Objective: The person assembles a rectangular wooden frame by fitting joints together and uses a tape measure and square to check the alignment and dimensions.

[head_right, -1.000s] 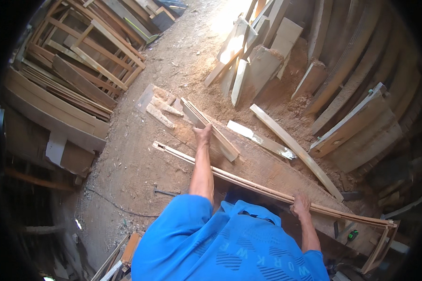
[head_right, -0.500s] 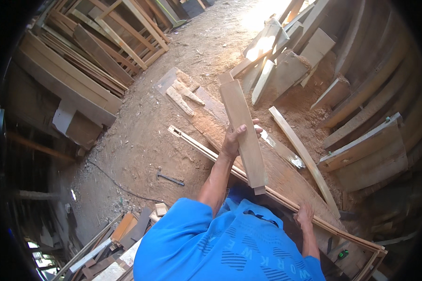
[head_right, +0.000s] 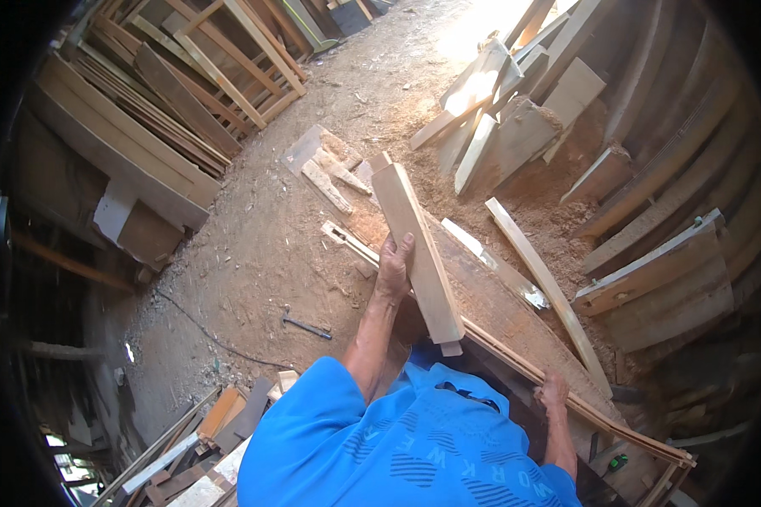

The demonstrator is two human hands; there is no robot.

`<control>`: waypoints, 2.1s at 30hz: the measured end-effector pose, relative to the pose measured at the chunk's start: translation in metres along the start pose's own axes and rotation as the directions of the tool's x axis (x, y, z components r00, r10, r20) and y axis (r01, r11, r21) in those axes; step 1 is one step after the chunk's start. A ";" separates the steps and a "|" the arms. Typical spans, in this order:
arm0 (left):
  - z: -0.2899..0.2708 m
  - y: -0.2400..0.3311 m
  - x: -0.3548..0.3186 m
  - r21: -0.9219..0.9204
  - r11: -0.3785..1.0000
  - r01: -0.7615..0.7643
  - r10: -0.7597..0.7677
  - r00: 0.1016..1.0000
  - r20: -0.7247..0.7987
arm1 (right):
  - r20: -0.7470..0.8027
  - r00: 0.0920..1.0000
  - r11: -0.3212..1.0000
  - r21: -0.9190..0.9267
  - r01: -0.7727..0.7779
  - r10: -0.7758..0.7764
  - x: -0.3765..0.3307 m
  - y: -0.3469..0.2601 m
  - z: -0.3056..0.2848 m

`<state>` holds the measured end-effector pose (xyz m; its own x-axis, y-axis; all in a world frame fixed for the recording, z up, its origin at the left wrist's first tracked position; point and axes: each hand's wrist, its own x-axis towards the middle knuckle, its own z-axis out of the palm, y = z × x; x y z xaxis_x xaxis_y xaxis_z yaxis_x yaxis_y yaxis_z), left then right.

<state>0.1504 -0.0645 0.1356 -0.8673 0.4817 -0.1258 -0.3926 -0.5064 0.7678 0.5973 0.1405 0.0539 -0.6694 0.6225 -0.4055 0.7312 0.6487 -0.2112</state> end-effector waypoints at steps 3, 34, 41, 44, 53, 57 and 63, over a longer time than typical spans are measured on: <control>-0.007 -0.015 0.017 -0.046 0.999 0.008 -0.016 0.983 -0.181 | -0.017 0.997 0.997 -0.019 -0.070 0.070 -0.003 0.002 -0.018; -0.062 0.094 0.075 -0.301 0.852 -0.429 0.233 0.824 -0.516 | -0.030 0.999 0.994 -0.105 -0.041 0.038 0.005 0.027 0.000; -0.077 0.194 0.075 -0.029 0.739 -0.673 0.630 0.707 -0.322 | -0.079 0.997 0.998 -0.067 -0.009 0.004 0.002 0.006 -0.013; -0.077 0.203 0.066 0.058 0.700 -0.712 0.690 0.653 -0.314 | -0.015 1.000 0.999 -0.036 -0.006 0.005 0.009 0.002 -0.005; -0.085 0.209 0.043 0.075 0.689 -0.721 0.710 0.651 -0.267 | 0.129 0.992 1.000 -0.023 0.018 -0.015 0.026 -0.013 -0.036; -0.086 0.213 0.045 0.096 0.673 -0.733 0.727 0.631 -0.272 | 0.149 0.988 0.996 -0.088 -0.033 0.046 0.030 -0.004 -0.034; -0.083 0.216 0.042 0.146 0.667 -0.731 0.740 0.624 -0.252 | 0.058 0.998 0.995 -0.100 0.028 -0.023 0.016 -0.017 -0.032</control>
<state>0.0037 -0.2132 0.2437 -0.9088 -0.2543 0.3309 0.4170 -0.5853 0.6954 0.5704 0.1534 0.0800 -0.6770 0.5810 -0.4518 0.6951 0.7066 -0.1328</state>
